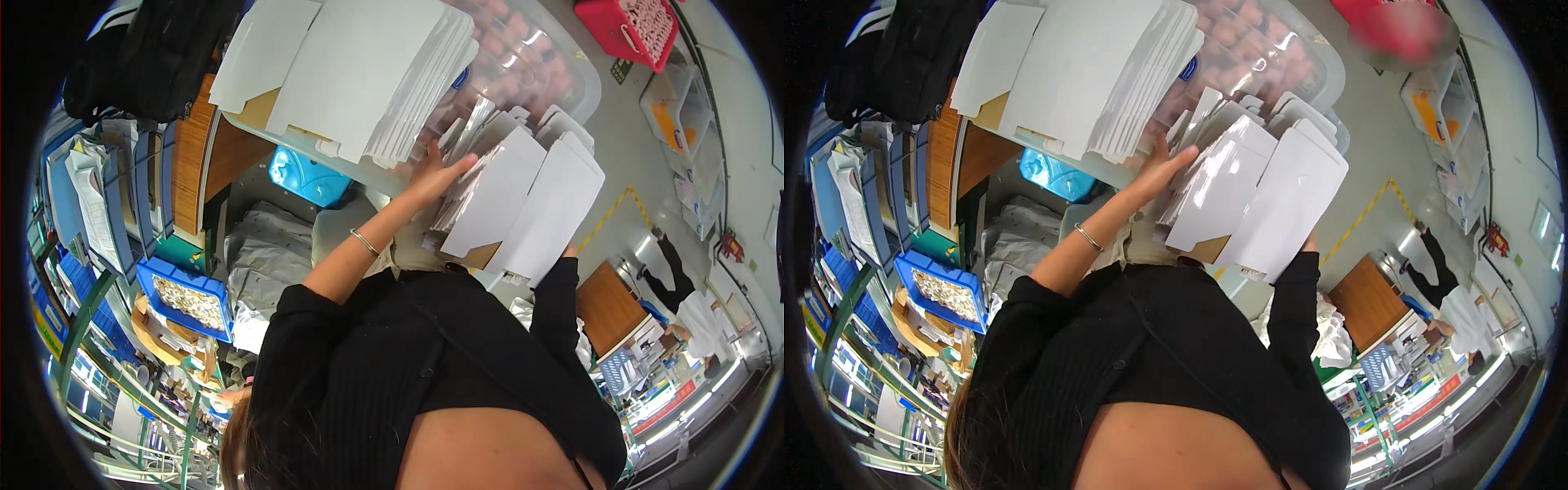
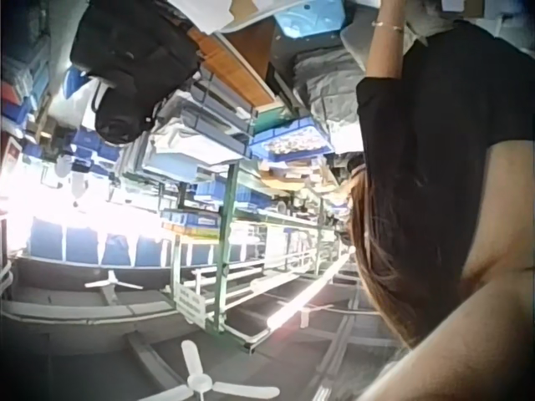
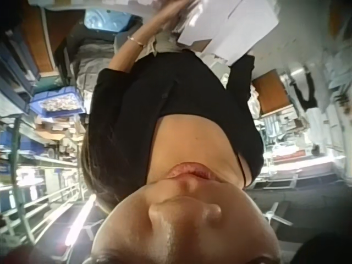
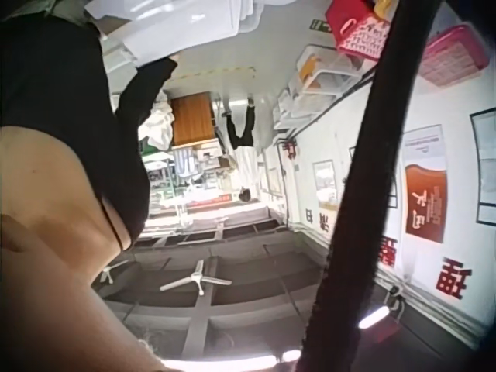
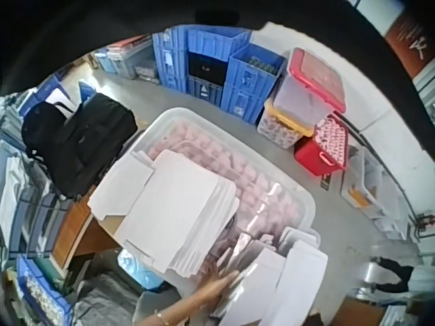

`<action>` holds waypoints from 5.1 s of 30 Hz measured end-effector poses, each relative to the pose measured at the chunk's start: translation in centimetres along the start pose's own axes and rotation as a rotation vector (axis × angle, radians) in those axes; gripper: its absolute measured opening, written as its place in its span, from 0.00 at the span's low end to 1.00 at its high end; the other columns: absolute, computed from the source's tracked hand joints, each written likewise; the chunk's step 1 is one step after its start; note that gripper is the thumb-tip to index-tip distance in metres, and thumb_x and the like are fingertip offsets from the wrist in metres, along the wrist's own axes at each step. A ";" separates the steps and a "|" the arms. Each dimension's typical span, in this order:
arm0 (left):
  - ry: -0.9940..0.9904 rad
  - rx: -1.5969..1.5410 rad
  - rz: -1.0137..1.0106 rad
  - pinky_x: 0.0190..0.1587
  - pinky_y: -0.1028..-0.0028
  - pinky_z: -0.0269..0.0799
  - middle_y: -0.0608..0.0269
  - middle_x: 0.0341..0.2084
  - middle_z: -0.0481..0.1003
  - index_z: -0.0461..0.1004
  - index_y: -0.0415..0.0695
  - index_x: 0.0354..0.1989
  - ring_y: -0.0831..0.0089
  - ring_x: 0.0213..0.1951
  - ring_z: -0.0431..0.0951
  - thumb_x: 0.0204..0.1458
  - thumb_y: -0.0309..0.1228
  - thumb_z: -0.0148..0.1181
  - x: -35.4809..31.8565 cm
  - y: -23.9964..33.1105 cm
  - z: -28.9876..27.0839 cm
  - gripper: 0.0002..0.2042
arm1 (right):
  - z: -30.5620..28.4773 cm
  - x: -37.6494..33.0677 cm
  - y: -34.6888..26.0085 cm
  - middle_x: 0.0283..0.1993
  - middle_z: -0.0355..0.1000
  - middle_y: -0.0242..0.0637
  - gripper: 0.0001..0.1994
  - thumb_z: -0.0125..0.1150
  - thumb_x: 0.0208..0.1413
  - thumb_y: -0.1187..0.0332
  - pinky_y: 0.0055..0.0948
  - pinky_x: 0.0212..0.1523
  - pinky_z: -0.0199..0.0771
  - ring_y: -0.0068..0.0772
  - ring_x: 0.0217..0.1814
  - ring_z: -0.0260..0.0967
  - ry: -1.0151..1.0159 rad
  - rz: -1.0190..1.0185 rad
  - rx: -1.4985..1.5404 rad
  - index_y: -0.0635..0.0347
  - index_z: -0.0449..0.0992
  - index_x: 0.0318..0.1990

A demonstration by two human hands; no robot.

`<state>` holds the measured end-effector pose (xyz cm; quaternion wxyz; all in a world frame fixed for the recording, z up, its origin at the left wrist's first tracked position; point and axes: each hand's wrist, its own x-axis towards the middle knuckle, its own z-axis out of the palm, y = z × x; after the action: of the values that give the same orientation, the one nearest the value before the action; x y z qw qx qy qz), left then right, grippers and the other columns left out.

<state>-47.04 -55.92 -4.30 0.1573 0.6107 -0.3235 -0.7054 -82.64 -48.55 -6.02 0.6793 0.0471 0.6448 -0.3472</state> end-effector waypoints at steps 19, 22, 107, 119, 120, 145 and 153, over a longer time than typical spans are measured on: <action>0.004 -0.232 0.587 0.58 0.59 0.49 0.39 0.57 0.47 0.38 0.32 0.60 0.48 0.57 0.52 0.31 0.50 0.63 -12.1 -5.8 -2.6 0.53 | 51.0 6.3 19.4 0.53 0.65 0.44 0.28 0.45 0.55 0.50 0.33 0.45 0.72 0.37 0.48 0.68 -1.081 0.475 -0.726 0.60 0.61 0.57; 0.073 -0.294 0.665 0.57 0.59 0.51 0.40 0.56 0.49 0.39 0.34 0.60 0.48 0.56 0.54 0.30 0.49 0.62 -17.6 -6.8 -5.8 0.52 | 54.1 3.1 27.1 0.53 0.65 0.44 0.28 0.46 0.55 0.50 0.33 0.45 0.72 0.37 0.49 0.67 -1.127 0.564 -0.849 0.60 0.60 0.57; 2.255 -0.514 0.514 0.54 0.66 0.56 0.54 0.44 0.63 0.58 0.39 0.47 0.62 0.46 0.64 0.31 0.24 0.65 -45.1 -48.2 -35.3 0.30 | 64.0 -21.4 62.3 0.41 0.69 0.41 0.22 0.63 0.40 0.70 0.29 0.34 0.66 0.33 0.36 0.66 -2.056 -1.024 -1.137 0.58 0.61 0.44; 2.171 -0.979 -0.023 0.39 0.72 0.66 0.55 0.30 0.71 0.66 0.37 0.36 0.64 0.32 0.71 0.37 0.34 0.66 -50.4 -44.4 -38.1 0.20 | 68.1 -23.6 66.2 0.29 0.67 0.36 0.11 0.55 0.52 0.65 0.24 0.26 0.62 0.26 0.25 0.61 -1.724 -0.762 -1.664 0.59 0.61 0.36; 2.189 -1.028 -0.128 0.37 0.72 0.66 0.55 0.28 0.71 0.66 0.37 0.35 0.65 0.31 0.71 0.38 0.35 0.66 -52.1 -42.8 -38.2 0.19 | 69.3 -25.2 66.5 0.27 0.66 0.34 0.11 0.55 0.52 0.65 0.23 0.25 0.61 0.24 0.24 0.60 -1.743 -0.765 -1.740 0.59 0.61 0.35; 1.836 -2.056 1.261 0.47 0.71 0.68 0.54 0.43 0.70 0.62 0.37 0.50 0.68 0.43 0.71 0.43 0.23 0.61 -52.1 -40.8 -27.4 0.24 | 58.4 -36.4 64.6 0.17 0.57 0.26 0.07 0.49 0.57 0.65 0.12 0.13 0.44 0.14 0.13 0.47 -1.479 0.004 -1.975 0.58 0.61 0.34; 2.403 -1.366 0.699 0.39 0.73 0.72 0.53 0.37 0.72 0.63 0.36 0.48 0.68 0.34 0.75 0.40 0.20 0.60 -56.9 -45.3 -22.0 0.24 | 64.6 -39.5 62.2 0.47 0.69 0.42 0.19 0.47 0.57 0.69 0.18 0.40 0.66 0.22 0.36 0.66 -1.867 -0.935 -1.530 0.67 0.62 0.55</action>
<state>-6.34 6.99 8.59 0.7532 0.5237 0.2706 0.2918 7.82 -18.47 16.59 0.5390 -0.8383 -0.0815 0.0031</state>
